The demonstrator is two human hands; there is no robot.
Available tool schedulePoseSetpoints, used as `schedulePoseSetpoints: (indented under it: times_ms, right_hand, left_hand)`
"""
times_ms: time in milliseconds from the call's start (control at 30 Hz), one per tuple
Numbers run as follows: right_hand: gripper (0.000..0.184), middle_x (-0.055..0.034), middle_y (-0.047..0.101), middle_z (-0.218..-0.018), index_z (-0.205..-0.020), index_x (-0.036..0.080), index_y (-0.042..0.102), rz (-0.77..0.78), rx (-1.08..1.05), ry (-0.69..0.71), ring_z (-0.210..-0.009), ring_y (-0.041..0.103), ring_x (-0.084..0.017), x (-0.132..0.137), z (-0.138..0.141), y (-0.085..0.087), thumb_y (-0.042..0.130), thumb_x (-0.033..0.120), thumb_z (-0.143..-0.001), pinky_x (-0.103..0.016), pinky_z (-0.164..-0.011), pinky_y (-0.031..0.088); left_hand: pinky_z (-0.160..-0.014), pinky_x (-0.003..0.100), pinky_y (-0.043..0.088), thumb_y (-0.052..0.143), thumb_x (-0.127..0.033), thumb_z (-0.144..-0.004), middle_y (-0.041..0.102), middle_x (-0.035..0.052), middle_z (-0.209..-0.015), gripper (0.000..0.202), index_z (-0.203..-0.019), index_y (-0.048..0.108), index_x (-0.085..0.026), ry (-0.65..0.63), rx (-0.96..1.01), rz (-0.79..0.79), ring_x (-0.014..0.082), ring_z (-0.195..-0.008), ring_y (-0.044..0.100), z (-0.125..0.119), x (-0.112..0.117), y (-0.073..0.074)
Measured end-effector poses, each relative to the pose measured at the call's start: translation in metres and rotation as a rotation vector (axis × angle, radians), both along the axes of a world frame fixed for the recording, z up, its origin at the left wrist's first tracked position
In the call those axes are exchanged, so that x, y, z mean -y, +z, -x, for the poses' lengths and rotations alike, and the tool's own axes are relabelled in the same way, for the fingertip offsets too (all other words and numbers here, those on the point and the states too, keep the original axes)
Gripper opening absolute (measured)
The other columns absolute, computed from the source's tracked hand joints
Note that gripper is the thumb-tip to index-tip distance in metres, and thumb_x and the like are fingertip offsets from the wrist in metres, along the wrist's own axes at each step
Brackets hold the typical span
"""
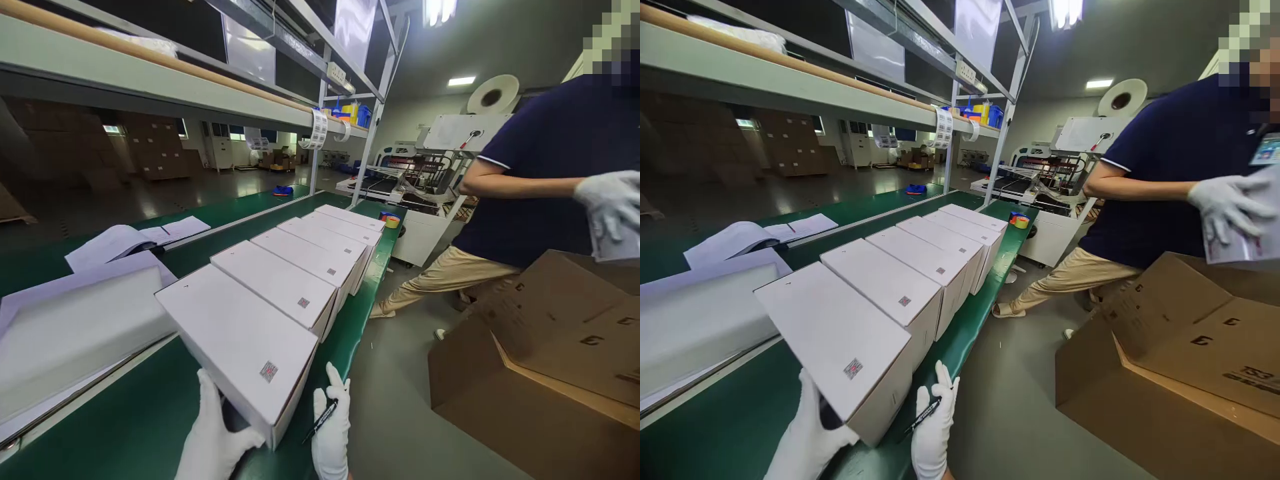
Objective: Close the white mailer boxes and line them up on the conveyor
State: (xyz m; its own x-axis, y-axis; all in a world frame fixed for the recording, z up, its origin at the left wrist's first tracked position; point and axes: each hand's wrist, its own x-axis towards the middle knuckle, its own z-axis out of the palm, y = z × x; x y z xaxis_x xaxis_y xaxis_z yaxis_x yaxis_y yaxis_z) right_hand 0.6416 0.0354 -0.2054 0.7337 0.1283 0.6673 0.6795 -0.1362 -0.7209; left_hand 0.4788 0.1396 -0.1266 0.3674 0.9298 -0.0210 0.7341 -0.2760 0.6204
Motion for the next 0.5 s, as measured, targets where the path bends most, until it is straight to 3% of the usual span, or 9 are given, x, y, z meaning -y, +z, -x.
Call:
schedulePoseSetpoints:
  times_ms: [100,233,367,500]
  right_hand:
    - [0.011,-0.0132,0.068,-0.122,-0.089,0.022,0.041,0.018,0.033,-0.032,-0.120,0.061,-0.022,0.000,0.003,0.004,0.047,0.026,-0.097,-0.048,-0.112,0.031]
    - [0.013,-0.0142,0.069,-0.118,-0.087,0.023,0.038,0.052,0.050,-0.078,-0.117,0.062,-0.023,-0.001,0.004,0.004,0.043,0.028,-0.099,-0.045,-0.108,0.035]
    - [0.016,-0.0130,0.070,-0.114,-0.084,0.024,0.037,0.082,0.094,-0.086,-0.114,0.064,-0.025,-0.003,0.001,-0.004,0.046,0.026,-0.098,-0.047,-0.107,0.036]
    - [0.020,-0.0121,0.071,-0.112,-0.080,0.024,0.037,0.107,0.175,-0.091,-0.107,0.067,-0.027,-0.004,-0.009,-0.017,0.049,0.026,-0.096,-0.055,-0.109,0.033]
  left_hand:
    - [-0.082,0.040,0.055,0.074,-0.044,-0.063,0.025,0.0232,-0.159,0.127,-0.154,-0.011,-0.019,-0.051,0.071,0.035,0.0402,-0.121,0.059,-0.042,0.000,0.020]
    - [-0.093,0.044,0.050,0.071,-0.040,-0.069,0.006,0.0276,-0.162,0.121,-0.153,-0.010,-0.011,-0.106,0.067,0.044,0.0425,-0.128,0.052,-0.106,-0.010,0.039]
    - [-0.104,0.046,0.044,0.068,-0.044,-0.075,-0.004,0.0277,-0.162,0.117,-0.153,-0.010,-0.005,-0.177,0.065,0.085,0.0419,-0.136,0.043,-0.166,-0.026,0.045]
    - [-0.113,0.043,0.035,0.062,-0.047,-0.081,0.005,0.0272,-0.162,0.110,-0.152,-0.007,0.000,-0.258,0.028,0.154,0.0371,-0.142,0.035,-0.205,-0.035,0.043]
